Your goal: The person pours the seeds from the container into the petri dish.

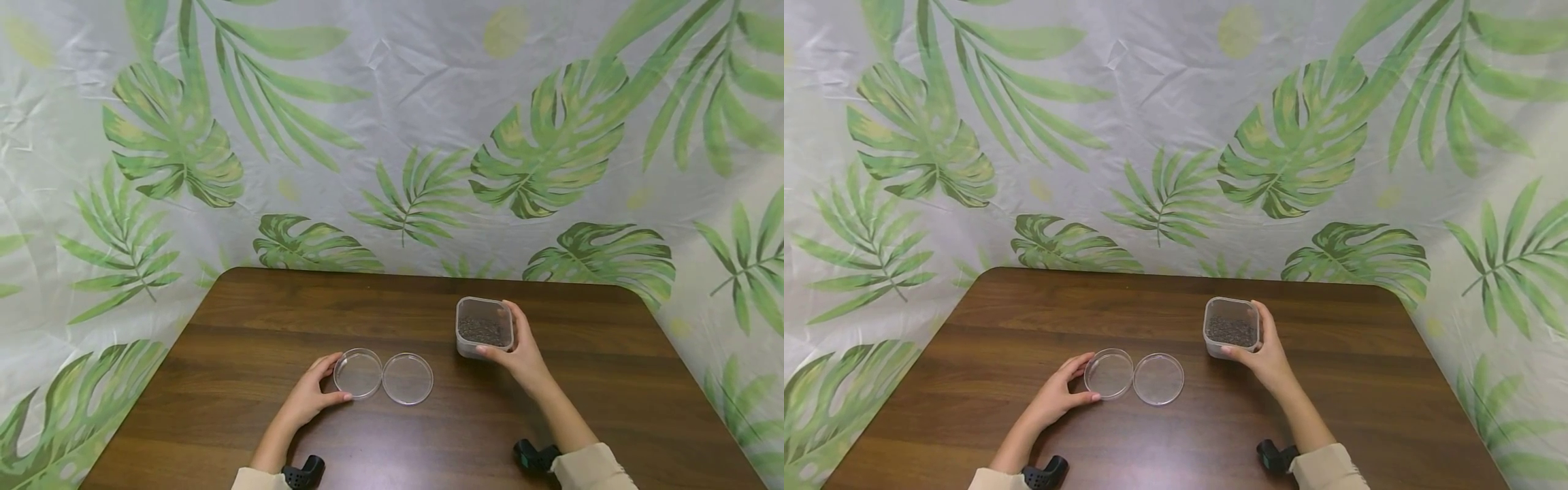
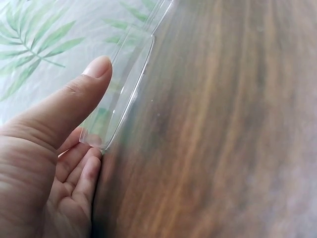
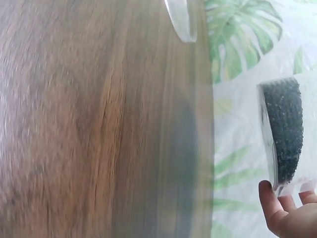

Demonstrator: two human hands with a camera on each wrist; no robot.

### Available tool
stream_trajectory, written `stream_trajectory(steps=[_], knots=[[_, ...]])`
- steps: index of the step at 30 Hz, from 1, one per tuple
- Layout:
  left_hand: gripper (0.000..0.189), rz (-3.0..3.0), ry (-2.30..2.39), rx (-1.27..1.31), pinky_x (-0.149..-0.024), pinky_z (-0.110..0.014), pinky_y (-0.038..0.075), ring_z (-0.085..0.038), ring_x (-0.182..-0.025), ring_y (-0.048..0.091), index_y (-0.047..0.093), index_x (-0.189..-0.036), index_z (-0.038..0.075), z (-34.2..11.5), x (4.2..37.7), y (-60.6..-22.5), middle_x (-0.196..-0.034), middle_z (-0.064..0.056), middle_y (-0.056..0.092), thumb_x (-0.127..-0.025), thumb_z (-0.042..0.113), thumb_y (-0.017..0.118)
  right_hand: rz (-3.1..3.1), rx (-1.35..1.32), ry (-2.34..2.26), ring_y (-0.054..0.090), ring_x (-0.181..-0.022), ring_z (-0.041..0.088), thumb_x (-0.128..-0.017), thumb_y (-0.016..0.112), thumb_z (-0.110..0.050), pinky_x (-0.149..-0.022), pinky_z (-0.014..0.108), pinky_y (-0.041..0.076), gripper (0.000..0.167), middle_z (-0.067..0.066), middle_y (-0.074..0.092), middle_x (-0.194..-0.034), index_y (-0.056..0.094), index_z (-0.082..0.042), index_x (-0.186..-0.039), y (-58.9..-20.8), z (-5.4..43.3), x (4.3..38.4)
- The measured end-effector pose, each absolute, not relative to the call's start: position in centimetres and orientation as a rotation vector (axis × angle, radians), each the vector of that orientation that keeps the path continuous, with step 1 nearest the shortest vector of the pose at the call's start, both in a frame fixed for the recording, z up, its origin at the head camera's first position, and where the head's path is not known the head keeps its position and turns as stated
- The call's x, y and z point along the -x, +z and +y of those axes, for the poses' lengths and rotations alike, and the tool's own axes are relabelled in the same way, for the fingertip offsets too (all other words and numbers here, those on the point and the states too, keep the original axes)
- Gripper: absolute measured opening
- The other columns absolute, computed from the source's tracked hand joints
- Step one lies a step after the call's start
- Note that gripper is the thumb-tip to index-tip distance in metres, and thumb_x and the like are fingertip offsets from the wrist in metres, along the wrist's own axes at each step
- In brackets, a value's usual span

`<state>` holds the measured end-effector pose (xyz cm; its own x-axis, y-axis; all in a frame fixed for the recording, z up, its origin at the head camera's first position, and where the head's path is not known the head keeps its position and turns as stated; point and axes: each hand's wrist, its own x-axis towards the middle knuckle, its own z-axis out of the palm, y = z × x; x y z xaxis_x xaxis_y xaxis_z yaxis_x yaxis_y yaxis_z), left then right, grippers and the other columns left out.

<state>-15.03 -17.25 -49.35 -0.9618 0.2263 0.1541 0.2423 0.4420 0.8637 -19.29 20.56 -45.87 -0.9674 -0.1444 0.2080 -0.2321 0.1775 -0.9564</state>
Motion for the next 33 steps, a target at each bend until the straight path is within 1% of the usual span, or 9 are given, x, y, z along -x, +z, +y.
stream_trajectory(steps=[2,6,7,10,13,14,19,27,33], knots=[[0.071,-2.664,-1.593,0.436,-0.092,-0.047,0.036,-0.039,-0.108,0.048,0.043,-0.126,-0.009,-17.2,15.0,-49.2,-0.123,-0.024,0.046,-0.066,0.004,0.078,-2.349,-0.385,1.94,0.025,-0.123,0.037,-0.075,0.07,-0.002,-0.079,0.024,0.042,0.09,0.019,0.019,-0.141,0.011,-0.016,-0.142,-45.8,20.2,19.2],[0.072,-2.661,-1.609,0.425,-0.093,-0.047,0.035,-0.039,-0.109,0.047,0.043,-0.127,-0.008,-17.3,14.9,-49.2,-0.124,-0.023,0.045,-0.066,0.004,0.078,-2.335,-0.394,1.967,0.031,-0.118,0.036,-0.075,0.071,-0.002,-0.076,0.022,0.044,0.09,0.019,0.02,-0.14,0.013,-0.016,-0.142,-45.7,19.4,19.0],[0.072,-2.66,-1.612,0.418,-0.093,-0.047,0.035,-0.039,-0.109,0.047,0.043,-0.127,-0.007,-17.3,14.9,-49.2,-0.124,-0.023,0.045,-0.066,0.005,0.079,-2.339,-0.393,1.964,0.032,-0.118,0.037,-0.074,0.071,-0.001,-0.077,0.025,0.045,0.09,0.019,0.021,-0.14,0.013,-0.014,-0.141,-45.5,19.1,18.9],[0.072,-2.657,-1.609,0.403,-0.094,-0.048,0.035,-0.039,-0.11,0.047,0.044,-0.127,-0.006,-17.3,14.8,-49.3,-0.125,-0.022,0.045,-0.065,0.005,0.079,-2.346,-0.398,1.957,0.032,-0.117,0.039,-0.074,0.071,0.001,-0.084,0.039,0.042,0.089,0.022,0.022,-0.139,0.013,-0.01,-0.141,-44.4,18.1,18.3],[0.073,-2.658,-1.603,0.401,-0.094,-0.047,0.035,-0.039,-0.11,0.047,0.044,-0.127,-0.006,-17.3,14.9,-49.3,-0.125,-0.022,0.045,-0.065,0.005,0.079,-2.358,-0.401,1.938,0.03,-0.118,0.042,-0.072,0.071,0.003,-0.087,0.053,0.035,0.089,0.023,0.022,-0.137,0.014,-0.006,-0.14,-43.4,17.0,17.8],[0.073,-2.659,-1.599,0.401,-0.094,-0.047,0.035,-0.039,-0.109,0.047,0.044,-0.127,-0.006,-17.3,14.9,-49.3,-0.124,-0.022,0.045,-0.065,0.006,0.079,-2.354,-0.408,1.937,0.029,-0.118,0.042,-0.072,0.071,0.003,-0.087,0.055,0.034,0.089,0.024,0.022,-0.137,0.014,-0.006,-0.14,-43.3,16.8,17.7],[0.073,-2.655,-1.599,0.404,-0.094,-0.048,0.034,-0.038,-0.11,0.047,0.043,-0.127,-0.007,-17.2,15.0,-49.3,-0.125,-0.023,0.045,-0.065,0.006,0.079,-2.359,-0.434,1.922,0.029,-0.118,0.042,-0.07,0.073,0.001,-0.087,0.056,0.034,0.091,0.026,0.022,-0.137,0.016,-0.006,-0.14,-43.3,15.8,17.8],[0.073,-2.651,-1.595,0.403,-0.095,-0.047,0.034,-0.038,-0.11,0.047,0.044,-0.127,-0.007,-17.2,14.9,-49.3,-0.125,-0.022,0.046,-0.065,0.006,0.079,-2.371,-0.456,1.912,0.028,-0.119,0.042,-0.069,0.075,0.0,-0.089,0.054,0.034,0.092,0.025,0.02,-0.137,0.016,-0.005,-0.14,-43.3,14.6,17.7],[0.073,-2.645,-1.584,0.411,-0.094,-0.048,0.034,-0.039,-0.109,0.047,0.044,-0.127,-0.007,-17.1,14.8,-49.2,-0.124,-0.023,0.046,-0.065,0.006,0.079,-2.396,-0.435,1.877,0.027,-0.12,0.041,-0.068,0.076,-0.003,-0.09,0.055,0.032,0.092,0.021,0.019,-0.138,0.019,-0.009,-0.14,-43.4,13.9,17.7]])
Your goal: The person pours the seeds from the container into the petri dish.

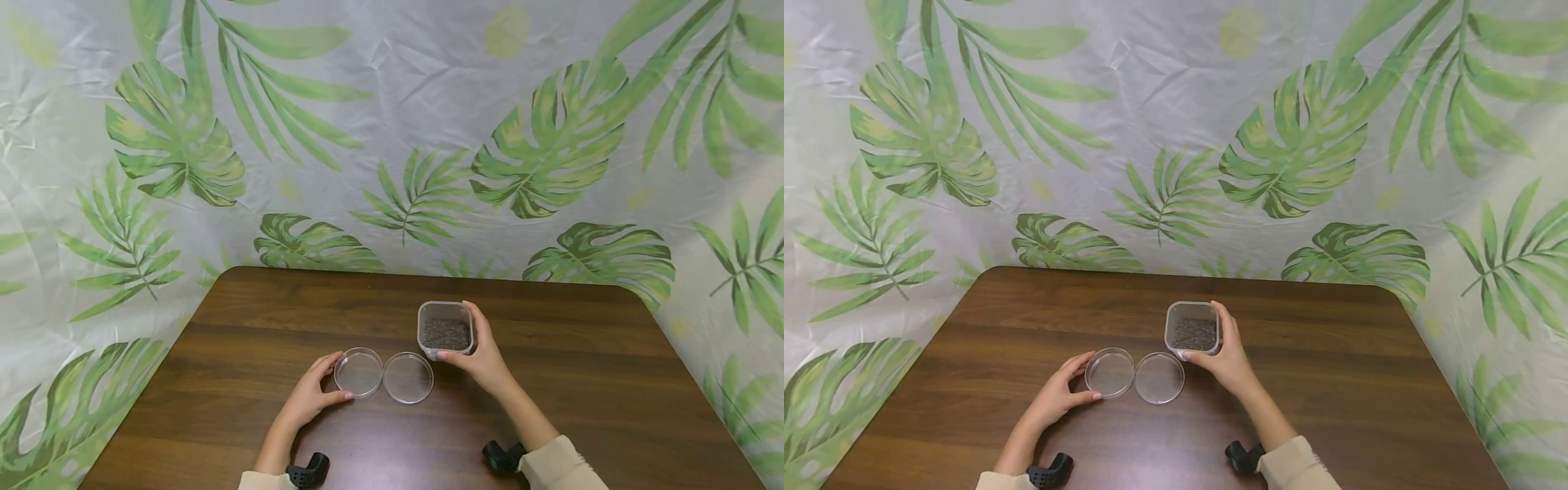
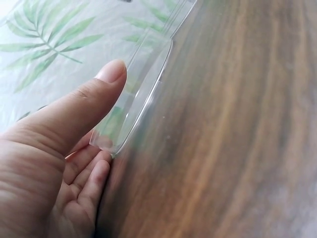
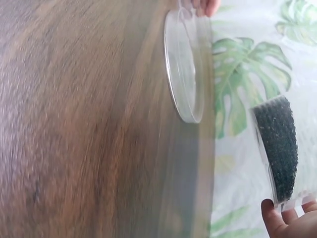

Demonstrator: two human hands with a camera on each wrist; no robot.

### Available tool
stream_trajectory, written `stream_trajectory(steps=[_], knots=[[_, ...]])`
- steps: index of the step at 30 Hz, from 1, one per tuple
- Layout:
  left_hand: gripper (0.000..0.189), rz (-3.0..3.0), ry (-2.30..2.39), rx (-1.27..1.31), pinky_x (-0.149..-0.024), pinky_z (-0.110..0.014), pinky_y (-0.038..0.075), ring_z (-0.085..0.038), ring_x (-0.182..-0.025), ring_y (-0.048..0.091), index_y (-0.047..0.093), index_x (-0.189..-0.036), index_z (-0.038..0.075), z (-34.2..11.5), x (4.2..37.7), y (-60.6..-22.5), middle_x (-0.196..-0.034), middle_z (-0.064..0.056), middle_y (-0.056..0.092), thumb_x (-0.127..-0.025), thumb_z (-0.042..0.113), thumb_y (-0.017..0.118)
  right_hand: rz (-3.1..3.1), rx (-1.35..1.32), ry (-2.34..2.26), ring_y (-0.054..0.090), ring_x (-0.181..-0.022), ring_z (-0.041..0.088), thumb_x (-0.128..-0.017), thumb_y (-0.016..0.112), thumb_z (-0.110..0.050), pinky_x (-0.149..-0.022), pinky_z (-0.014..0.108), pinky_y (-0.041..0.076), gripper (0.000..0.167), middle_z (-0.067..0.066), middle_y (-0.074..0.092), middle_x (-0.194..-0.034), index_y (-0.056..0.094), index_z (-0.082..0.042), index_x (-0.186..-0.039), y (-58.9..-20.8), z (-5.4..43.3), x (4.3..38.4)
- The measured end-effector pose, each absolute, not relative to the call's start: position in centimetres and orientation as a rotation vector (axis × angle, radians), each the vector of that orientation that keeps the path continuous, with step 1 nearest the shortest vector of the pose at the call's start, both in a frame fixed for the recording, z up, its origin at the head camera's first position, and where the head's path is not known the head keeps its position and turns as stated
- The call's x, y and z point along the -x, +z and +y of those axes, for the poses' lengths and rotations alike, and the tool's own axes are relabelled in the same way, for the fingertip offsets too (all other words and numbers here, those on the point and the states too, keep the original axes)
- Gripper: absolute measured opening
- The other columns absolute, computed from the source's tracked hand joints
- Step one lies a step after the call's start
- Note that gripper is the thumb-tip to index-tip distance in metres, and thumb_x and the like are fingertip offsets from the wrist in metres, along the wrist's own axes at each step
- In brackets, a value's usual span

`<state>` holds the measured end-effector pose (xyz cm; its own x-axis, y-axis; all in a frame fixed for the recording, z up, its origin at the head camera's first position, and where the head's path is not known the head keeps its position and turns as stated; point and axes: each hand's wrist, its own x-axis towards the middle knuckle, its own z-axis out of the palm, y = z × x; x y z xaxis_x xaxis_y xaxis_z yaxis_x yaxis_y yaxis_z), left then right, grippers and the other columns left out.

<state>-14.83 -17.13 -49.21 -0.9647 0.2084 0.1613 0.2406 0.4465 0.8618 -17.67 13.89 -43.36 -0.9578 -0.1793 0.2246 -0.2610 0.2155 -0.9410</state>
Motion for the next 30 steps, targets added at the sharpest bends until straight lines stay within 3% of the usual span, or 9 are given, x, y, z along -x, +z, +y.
stream_trajectory(steps=[15,30], knots=[[0.072,-2.646,-1.561,0.415,-0.093,-0.048,0.034,-0.038,-0.109,0.048,0.045,-0.126,-0.007,-17.1,14.7,-49.2,-0.123,-0.022,0.047,-0.064,0.005,0.079,-2.399,-0.429,1.852,0.031,-0.114,0.043,-0.064,0.079,-0.003,-0.089,0.054,0.032,0.095,0.026,0.023,-0.132,0.022,-0.009,-0.14,-43.3,11.8,17.7],[0.072,-2.647,-1.56,0.404,-0.093,-0.048,0.034,-0.039,-0.108,0.048,0.045,-0.126,-0.007,-17.0,14.7,-49.2,-0.123,-0.022,0.047,-0.064,0.005,0.079,-2.448,-0.49,1.673,0.021,-0.123,0.036,-0.062,0.081,-0.004,-0.095,0.058,0.023,0.094,0.017,0.023,-0.139,0.027,-0.01,-0.139,-42.6,9.7,17.4]])
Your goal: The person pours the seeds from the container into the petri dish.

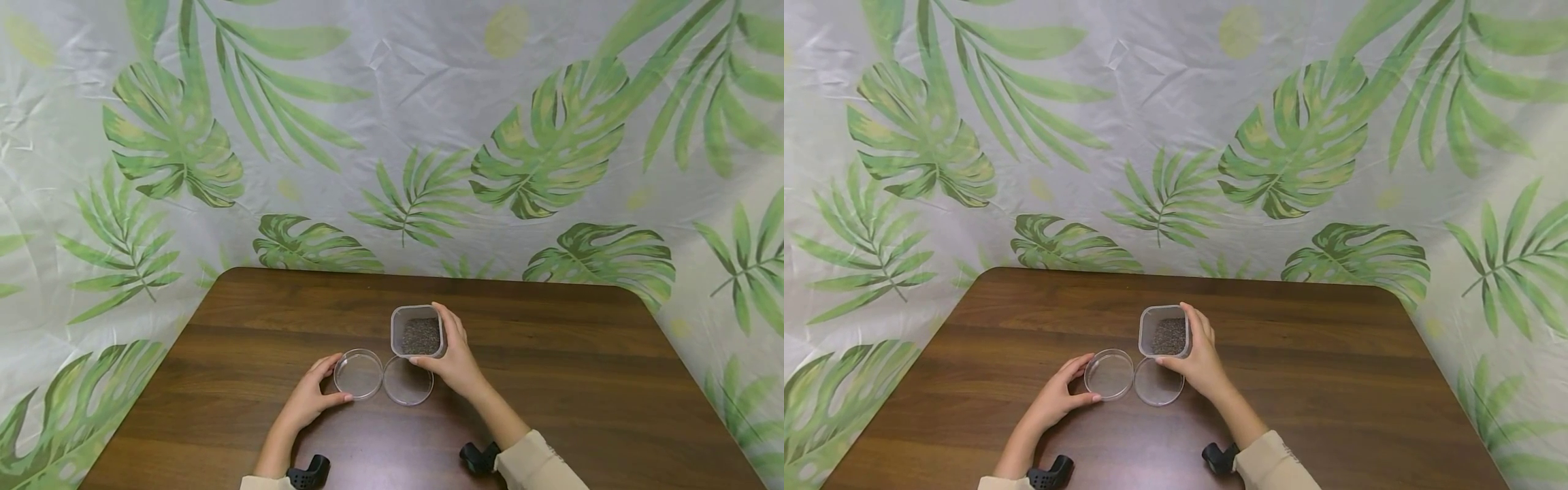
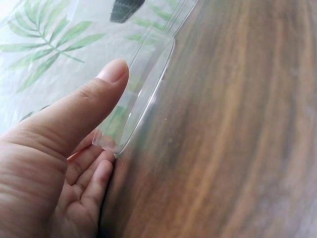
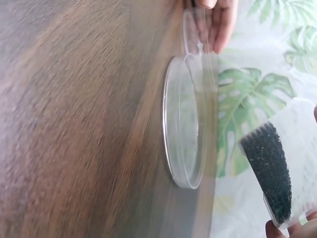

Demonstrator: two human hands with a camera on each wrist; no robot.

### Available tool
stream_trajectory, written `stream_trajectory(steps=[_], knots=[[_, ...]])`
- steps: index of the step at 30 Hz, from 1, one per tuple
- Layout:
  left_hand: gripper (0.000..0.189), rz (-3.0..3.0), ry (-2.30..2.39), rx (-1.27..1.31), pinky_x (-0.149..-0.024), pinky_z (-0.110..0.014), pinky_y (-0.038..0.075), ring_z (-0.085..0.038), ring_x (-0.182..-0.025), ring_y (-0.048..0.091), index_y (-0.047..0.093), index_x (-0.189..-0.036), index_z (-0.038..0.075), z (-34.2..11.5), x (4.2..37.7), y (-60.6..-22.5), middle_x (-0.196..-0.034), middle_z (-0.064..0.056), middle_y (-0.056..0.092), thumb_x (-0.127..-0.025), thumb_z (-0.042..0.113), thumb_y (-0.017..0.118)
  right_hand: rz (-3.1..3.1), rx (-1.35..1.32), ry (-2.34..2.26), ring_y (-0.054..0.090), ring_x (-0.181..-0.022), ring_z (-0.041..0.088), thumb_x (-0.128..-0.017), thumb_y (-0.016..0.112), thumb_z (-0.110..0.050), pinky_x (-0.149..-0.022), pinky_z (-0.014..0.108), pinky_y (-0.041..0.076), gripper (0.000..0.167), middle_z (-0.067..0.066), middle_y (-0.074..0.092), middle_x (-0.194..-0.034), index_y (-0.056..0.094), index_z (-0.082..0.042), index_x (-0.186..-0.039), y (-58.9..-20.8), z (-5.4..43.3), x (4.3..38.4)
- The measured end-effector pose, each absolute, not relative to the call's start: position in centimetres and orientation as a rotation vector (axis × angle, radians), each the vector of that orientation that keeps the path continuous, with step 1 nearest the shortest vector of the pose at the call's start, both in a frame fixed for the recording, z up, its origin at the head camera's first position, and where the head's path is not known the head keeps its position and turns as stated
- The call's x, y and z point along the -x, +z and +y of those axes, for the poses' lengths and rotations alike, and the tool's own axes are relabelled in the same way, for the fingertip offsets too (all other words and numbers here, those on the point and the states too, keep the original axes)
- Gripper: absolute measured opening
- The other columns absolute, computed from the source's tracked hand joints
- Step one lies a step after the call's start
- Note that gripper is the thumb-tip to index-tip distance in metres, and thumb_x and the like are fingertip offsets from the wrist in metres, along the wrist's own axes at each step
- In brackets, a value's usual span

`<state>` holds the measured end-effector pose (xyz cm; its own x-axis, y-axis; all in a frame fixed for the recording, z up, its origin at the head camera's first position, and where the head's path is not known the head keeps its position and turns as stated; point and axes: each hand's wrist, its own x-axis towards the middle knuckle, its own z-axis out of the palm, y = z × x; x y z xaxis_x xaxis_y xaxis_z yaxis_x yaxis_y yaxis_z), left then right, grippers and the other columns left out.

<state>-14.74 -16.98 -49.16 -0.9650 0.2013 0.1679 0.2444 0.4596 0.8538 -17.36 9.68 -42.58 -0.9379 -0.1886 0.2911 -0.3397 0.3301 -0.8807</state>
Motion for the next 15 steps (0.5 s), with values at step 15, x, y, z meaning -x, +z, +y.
stream_trajectory(steps=[15], knots=[[0.072,-2.635,-1.578,0.449,-0.093,-0.049,0.034,-0.038,-0.109,0.047,0.044,-0.126,-0.008,-17.1,14.8,-49.2,-0.123,-0.023,0.047,-0.065,0.005,0.079,-2.446,-0.55,1.448,0.024,-0.122,0.024,-0.057,0.086,-0.021,-0.093,0.052,0.03,0.099,0.002,0.027,-0.138,0.029,-0.032,-0.137,-46.4,8.6,19.5]])
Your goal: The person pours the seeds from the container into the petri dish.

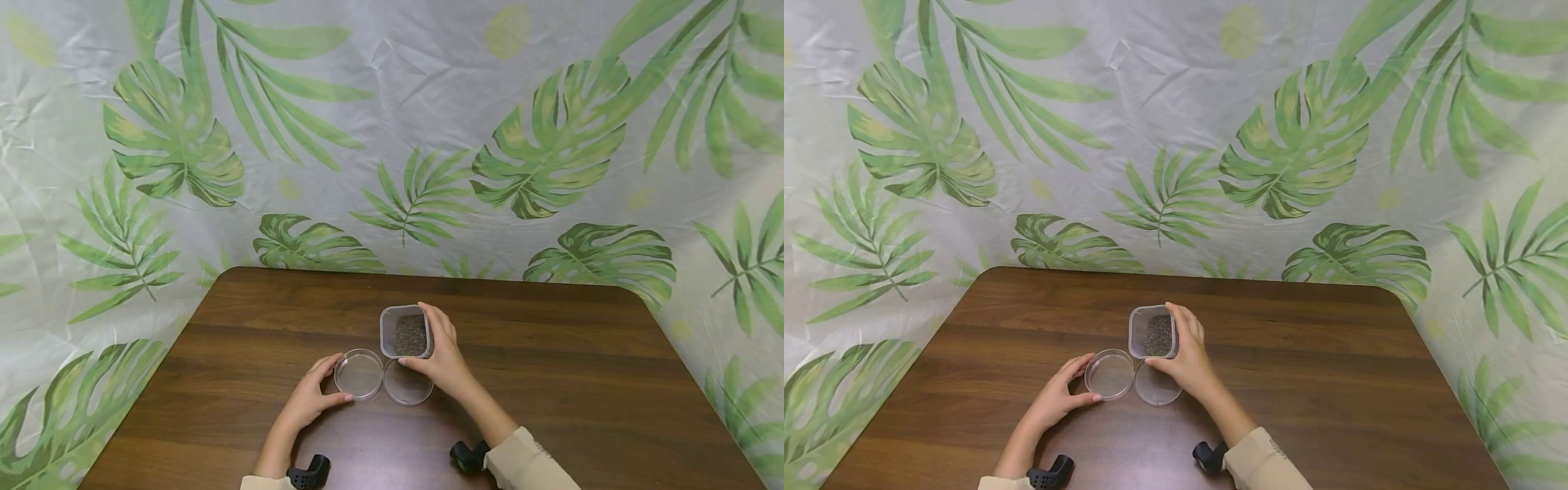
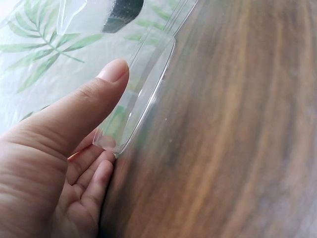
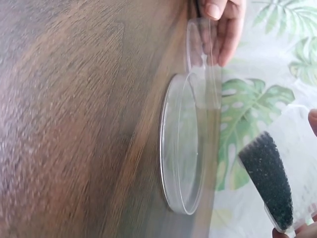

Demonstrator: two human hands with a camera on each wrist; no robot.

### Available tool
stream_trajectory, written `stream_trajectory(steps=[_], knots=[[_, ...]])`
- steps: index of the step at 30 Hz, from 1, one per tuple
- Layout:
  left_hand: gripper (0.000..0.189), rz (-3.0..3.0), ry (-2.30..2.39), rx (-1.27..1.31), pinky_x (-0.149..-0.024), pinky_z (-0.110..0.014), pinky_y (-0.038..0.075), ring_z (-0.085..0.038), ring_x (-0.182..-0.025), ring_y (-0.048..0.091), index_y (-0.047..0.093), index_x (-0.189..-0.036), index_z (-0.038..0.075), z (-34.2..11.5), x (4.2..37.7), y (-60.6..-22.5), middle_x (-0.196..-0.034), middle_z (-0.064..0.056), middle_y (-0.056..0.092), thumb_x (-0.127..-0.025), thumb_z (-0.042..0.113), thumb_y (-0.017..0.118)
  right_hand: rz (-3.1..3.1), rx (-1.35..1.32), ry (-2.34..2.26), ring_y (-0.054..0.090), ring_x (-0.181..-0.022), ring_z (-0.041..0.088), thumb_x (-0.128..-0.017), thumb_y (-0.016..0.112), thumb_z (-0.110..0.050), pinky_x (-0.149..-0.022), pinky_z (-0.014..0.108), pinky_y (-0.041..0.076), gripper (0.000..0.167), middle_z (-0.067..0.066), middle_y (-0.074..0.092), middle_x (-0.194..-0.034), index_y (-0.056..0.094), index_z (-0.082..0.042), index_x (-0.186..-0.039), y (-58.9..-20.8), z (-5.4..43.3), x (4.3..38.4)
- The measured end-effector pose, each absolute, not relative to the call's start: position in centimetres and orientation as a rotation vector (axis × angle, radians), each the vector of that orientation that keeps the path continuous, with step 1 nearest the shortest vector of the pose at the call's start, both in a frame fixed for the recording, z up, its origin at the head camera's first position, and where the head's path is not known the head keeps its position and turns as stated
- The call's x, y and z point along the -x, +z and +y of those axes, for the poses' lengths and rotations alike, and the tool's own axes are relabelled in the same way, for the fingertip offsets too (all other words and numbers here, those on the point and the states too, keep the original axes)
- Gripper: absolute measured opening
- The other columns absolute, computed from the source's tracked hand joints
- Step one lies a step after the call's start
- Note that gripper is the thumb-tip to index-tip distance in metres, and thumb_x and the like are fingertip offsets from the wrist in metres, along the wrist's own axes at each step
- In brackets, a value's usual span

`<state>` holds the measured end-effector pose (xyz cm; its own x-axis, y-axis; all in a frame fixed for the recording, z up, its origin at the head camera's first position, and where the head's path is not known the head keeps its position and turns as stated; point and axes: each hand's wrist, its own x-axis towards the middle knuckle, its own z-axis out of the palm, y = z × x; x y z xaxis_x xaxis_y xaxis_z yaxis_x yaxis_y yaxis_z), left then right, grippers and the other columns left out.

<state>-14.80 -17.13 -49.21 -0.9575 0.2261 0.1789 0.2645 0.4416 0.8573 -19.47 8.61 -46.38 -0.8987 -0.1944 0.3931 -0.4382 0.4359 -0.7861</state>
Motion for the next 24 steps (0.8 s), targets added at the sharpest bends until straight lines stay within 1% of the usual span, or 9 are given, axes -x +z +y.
stream_trajectory(steps=[3,6,9,11,14,16,20,24], knots=[[0.071,-2.641,-1.566,0.445,-0.093,-0.049,0.034,-0.038,-0.109,0.048,0.044,-0.126,-0.008,-17.1,14.8,-49.1,-0.123,-0.023,0.047,-0.065,0.005,0.079,-2.453,-0.559,1.416,0.023,-0.123,0.025,-0.056,0.086,-0.019,-0.094,0.052,0.03,0.099,0.005,0.028,-0.138,0.03,-0.031,-0.137,-46.5,8.4,19.5],[0.071,-2.628,-1.566,0.444,-0.092,-0.049,0.035,-0.039,-0.108,0.048,0.045,-0.126,-0.008,-17.1,14.9,-49.3,-0.122,-0.023,0.047,-0.065,0.004,0.079,-2.448,-0.573,1.395,0.022,-0.123,0.026,-0.056,0.086,-0.017,-0.095,0.052,0.028,0.099,0.007,0.028,-0.138,0.032,-0.026,-0.138,-46.5,8.1,19.5],[0.072,-2.612,-1.565,0.44,-0.092,-0.049,0.035,-0.038,-0.107,0.049,0.045,-0.126,-0.007,-17.2,15.3,-50.3,-0.122,-0.021,0.048,-0.063,0.004,0.08,-2.452,-0.59,1.377,0.021,-0.124,0.025,-0.056,0.086,-0.016,-0.096,0.051,0.028,0.098,0.007,0.028,-0.138,0.032,-0.022,-0.138,-46.5,7.8,19.5],[0.073,-2.617,-1.547,0.426,-0.092,-0.048,0.036,-0.034,-0.107,0.049,0.047,-0.126,-0.004,-17.4,15.7,-51.3,-0.122,-0.017,0.049,-0.063,0.007,0.081,-2.455,-0.605,1.36,0.021,-0.124,0.025,-0.057,0.086,-0.016,-0.096,0.052,0.028,0.098,0.008,0.028,-0.138,0.032,-0.022,-0.138,-46.5,7.6,19.5],[0.075,-2.636,-1.53,0.416,-0.093,-0.044,0.036,-0.029,-0.108,0.05,0.047,-0.127,0.001,-17.8,16.2,-52.5,-0.123,-0.012,0.049,-0.062,0.013,0.082,-2.464,-0.623,1.334,0.02,-0.125,0.025,-0.057,0.086,-0.015,-0.095,0.053,0.029,0.099,0.009,0.027,-0.138,0.031,-0.025,-0.138,-46.5,7.4,19.4],[0.075,-2.641,-1.531,0.418,-0.093,-0.043,0.036,-0.028,-0.108,0.05,0.047,-0.128,0.003,-18.0,16.3,-52.8,-0.123,-0.009,0.049,-0.063,0.017,0.082,-2.467,-0.633,1.306,0.019,-0.126,0.026,-0.057,0.086,-0.016,-0.095,0.054,0.029,0.098,0.009,0.028,-0.138,0.031,-0.024,-0.138,-46.6,7.2,19.4],[0.075,-2.639,-1.55,0.438,-0.094,-0.044,0.036,-0.028,-0.109,0.049,0.047,-0.128,0.005,-18.1,16.4,-53.0,-0.123,-0.008,0.049,-0.063,0.021,0.082,-2.468,-0.652,1.261,0.018,-0.126,0.026,-0.057,0.086,-0.016,-0.095,0.054,0.028,0.097,0.008,0.028,-0.137,0.033,-0.02,-0.138,-46.8,7.0,19.5],[0.075,-2.645,-1.548,0.435,-0.094,-0.043,0.036,-0.028,-0.109,0.049,0.047,-0.129,0.005,-18.1,16.4,-52.9,-0.124,-0.008,0.049,-0.064,0.022,0.082,-2.451,-0.695,1.214,0.018,-0.126,0.029,-0.055,0.086,-0.014,-0.095,0.055,0.028,0.096,0.012,0.029,-0.137,0.035,-0.016,-0.137,-47.0,6.8,19.5]])
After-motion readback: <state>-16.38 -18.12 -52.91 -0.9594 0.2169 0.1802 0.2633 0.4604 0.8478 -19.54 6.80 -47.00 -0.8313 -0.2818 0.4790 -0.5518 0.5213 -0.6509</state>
